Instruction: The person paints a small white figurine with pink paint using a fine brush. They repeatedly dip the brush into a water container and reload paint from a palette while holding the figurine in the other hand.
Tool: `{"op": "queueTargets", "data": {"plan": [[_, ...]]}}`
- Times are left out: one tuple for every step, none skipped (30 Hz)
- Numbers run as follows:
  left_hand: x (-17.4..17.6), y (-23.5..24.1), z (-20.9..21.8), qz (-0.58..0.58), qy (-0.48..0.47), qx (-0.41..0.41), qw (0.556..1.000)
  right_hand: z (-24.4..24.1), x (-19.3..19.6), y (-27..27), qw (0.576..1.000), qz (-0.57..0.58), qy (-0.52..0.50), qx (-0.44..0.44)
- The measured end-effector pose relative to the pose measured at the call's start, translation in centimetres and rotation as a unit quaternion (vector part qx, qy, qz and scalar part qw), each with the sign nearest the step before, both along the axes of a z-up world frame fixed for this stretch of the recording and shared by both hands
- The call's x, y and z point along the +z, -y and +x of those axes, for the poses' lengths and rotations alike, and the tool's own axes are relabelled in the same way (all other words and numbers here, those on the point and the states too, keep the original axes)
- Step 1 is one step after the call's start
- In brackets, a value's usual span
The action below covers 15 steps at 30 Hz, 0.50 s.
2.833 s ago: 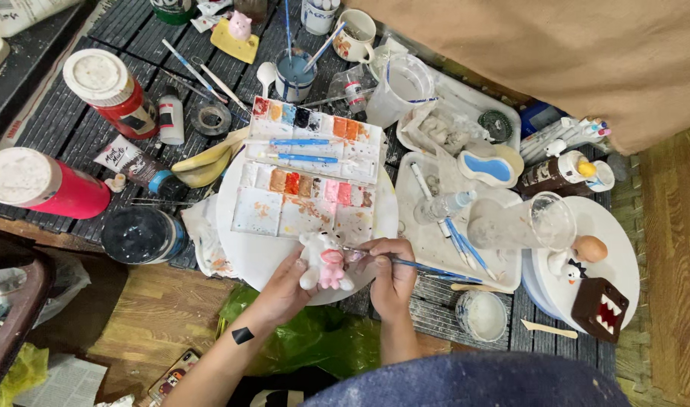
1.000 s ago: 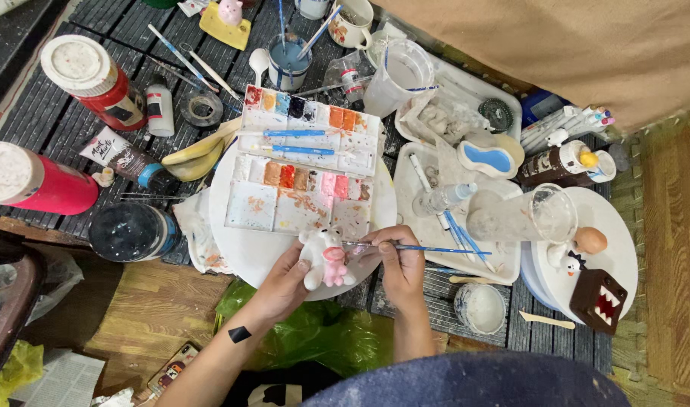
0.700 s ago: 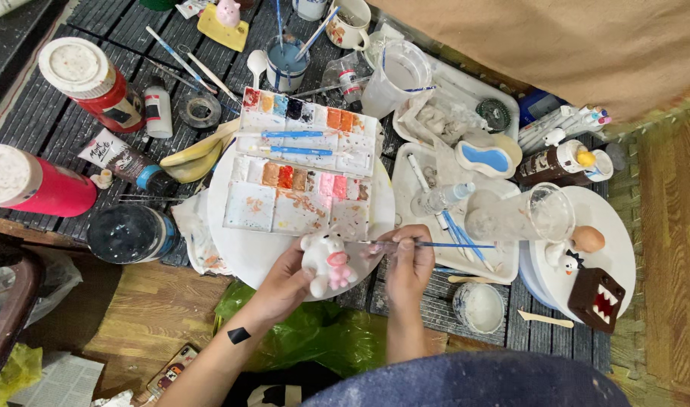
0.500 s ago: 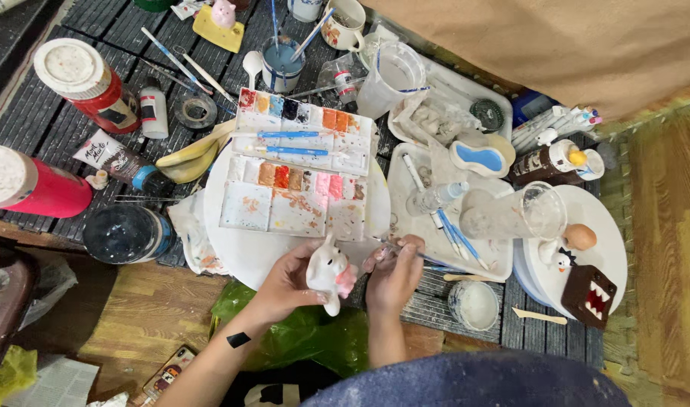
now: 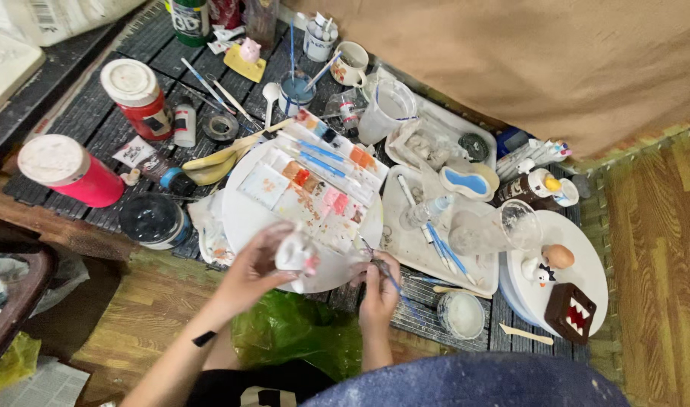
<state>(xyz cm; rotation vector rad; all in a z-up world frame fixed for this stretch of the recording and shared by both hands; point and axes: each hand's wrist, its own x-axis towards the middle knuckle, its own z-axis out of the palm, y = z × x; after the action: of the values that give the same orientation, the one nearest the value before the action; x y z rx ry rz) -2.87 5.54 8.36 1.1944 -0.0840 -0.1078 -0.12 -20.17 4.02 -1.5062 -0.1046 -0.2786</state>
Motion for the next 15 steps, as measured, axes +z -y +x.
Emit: {"op": "queueTargets", "data": {"plan": [[0.3,-1.1,-0.4,0.018,0.013,0.009,1.0,-0.3,-0.2,-0.4,1.0,-0.005,0.004,0.007],[0.5,-2.2,-0.7,0.036,0.027,0.018,0.999,-0.7,-0.5,-0.8,1.0,-0.004,0.008,0.009],[0.4,-3.4,-0.8,0.058,0.051,0.012,0.997,-1.1,-1.0,-1.5,1.0,-0.003,0.013,0.012],[0.3,-4.5,-0.8,0.08,0.075,0.006,0.994,-1.5,-1.4,-2.0,1.0,-0.002,0.018,0.014],[0.5,-5.5,-0.7,0.105,0.099,0.0,0.99,-1.8,-1.5,-2.4,0.999,-0.011,0.03,0.013],[0.7,-6.3,-0.5,0.111,0.083,-0.02,0.99,-2.2,-1.7,-2.7,0.999,-0.021,0.043,0.012],[0.6,-7.1,-0.3,0.116,0.066,-0.041,0.99,-2.5,-2.0,-2.9,0.998,-0.032,0.055,0.009],[0.5,-7.9,-0.1,0.12,0.05,-0.062,0.99,-2.5,-2.4,-3.1,0.998,-0.03,0.053,0.013],[0.7,-8.7,0.3,0.129,0.069,-0.074,0.986,-2.5,-2.5,-3.0,0.998,-0.028,0.05,0.012],[1.0,-9.5,0.8,0.137,0.089,-0.087,0.983,-2.5,-2.6,-3.0,0.999,-0.026,0.047,0.012],[1.2,-10.0,1.3,0.145,0.11,-0.099,0.978,-2.2,-2.7,-2.9,0.998,-0.028,0.054,0.012],[1.5,-10.3,1.6,0.18,0.105,-0.104,0.973,-2.1,-2.9,-2.8,0.998,-0.029,0.062,0.012],[1.8,-10.9,1.8,0.216,0.098,-0.108,0.965,-1.9,-3.1,-2.9,0.997,-0.029,0.07,0.013],[2.2,-11.4,1.9,0.252,0.091,-0.112,0.957,-1.7,-3.2,-2.9,0.997,-0.02,0.078,0.015],[2.5,-11.6,2.1,0.243,0.091,-0.121,0.958,-1.6,-3.3,-2.9,0.996,-0.01,0.085,0.018]]}}
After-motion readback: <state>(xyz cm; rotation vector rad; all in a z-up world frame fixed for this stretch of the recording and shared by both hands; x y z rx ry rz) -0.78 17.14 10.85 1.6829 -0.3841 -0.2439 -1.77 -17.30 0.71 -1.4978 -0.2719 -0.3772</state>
